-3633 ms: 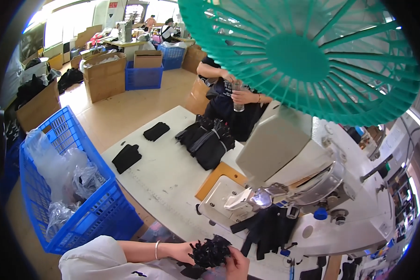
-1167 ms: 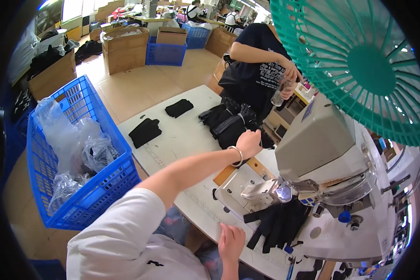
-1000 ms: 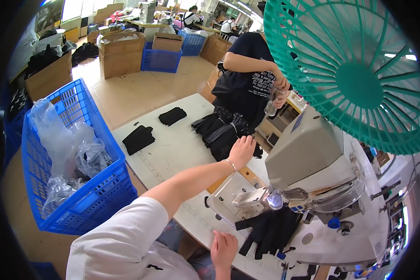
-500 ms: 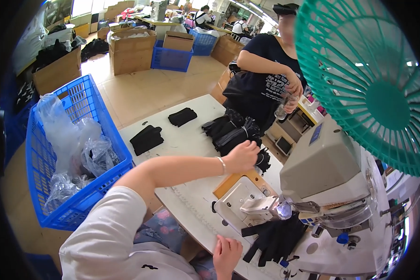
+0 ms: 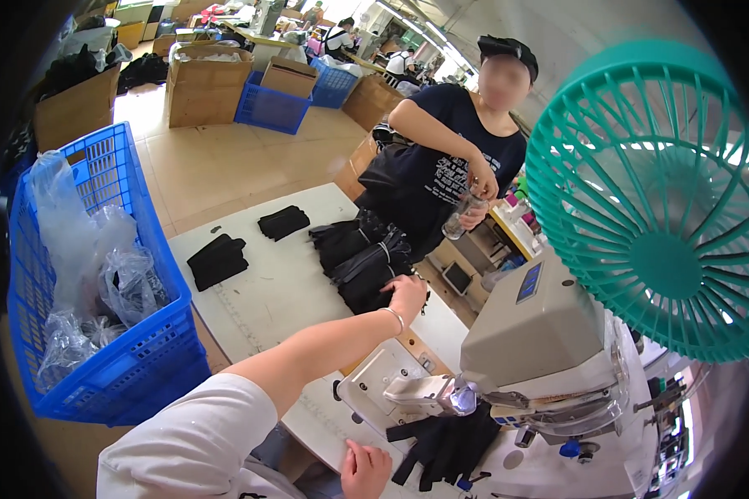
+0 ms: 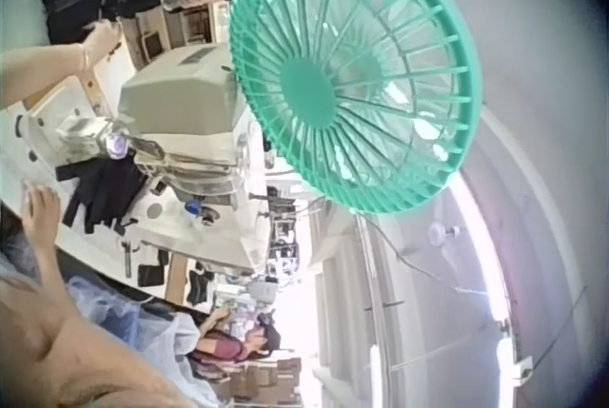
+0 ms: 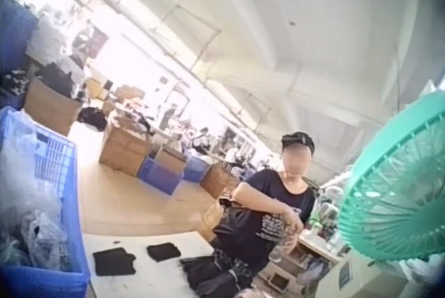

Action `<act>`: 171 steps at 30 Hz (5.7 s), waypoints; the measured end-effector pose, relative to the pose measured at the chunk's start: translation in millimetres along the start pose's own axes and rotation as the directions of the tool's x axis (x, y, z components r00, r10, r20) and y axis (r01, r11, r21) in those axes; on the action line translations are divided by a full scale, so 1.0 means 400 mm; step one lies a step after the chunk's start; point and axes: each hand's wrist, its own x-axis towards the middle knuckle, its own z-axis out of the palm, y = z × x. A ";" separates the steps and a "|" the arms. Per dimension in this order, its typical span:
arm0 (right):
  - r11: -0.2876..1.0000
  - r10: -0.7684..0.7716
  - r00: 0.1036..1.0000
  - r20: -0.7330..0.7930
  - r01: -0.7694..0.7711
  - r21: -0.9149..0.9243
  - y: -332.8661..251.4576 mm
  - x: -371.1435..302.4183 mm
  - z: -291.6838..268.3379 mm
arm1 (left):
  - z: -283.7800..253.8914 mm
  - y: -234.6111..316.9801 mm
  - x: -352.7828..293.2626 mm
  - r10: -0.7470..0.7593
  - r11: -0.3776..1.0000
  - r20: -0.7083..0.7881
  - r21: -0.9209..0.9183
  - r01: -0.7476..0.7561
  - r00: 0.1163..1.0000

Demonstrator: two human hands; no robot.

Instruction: Sewing black fabric components using an industrial sewing machine in a manufacturing environment.

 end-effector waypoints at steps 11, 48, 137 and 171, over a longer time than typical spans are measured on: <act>0.999 0.043 0.998 0.046 -0.044 0.028 0.011 -0.003 -0.003 | -0.103 -0.230 -0.017 0.266 0.740 -0.508 -0.437 -0.511 0.819; 0.996 0.044 0.999 -0.012 -0.043 0.075 -0.042 0.028 -0.012 | 0.100 -0.761 0.029 -0.430 0.731 0.395 -0.376 0.570 0.812; 0.957 0.176 0.972 -0.157 -0.207 -0.202 0.086 -0.082 -0.096 | 0.053 -0.431 0.076 -0.215 0.710 -0.012 -0.688 0.147 0.977; 0.962 0.251 0.944 -0.213 -0.268 -0.055 0.075 -0.024 -0.100 | -0.051 -0.428 -0.098 -0.040 0.726 -0.467 -0.621 -0.296 0.883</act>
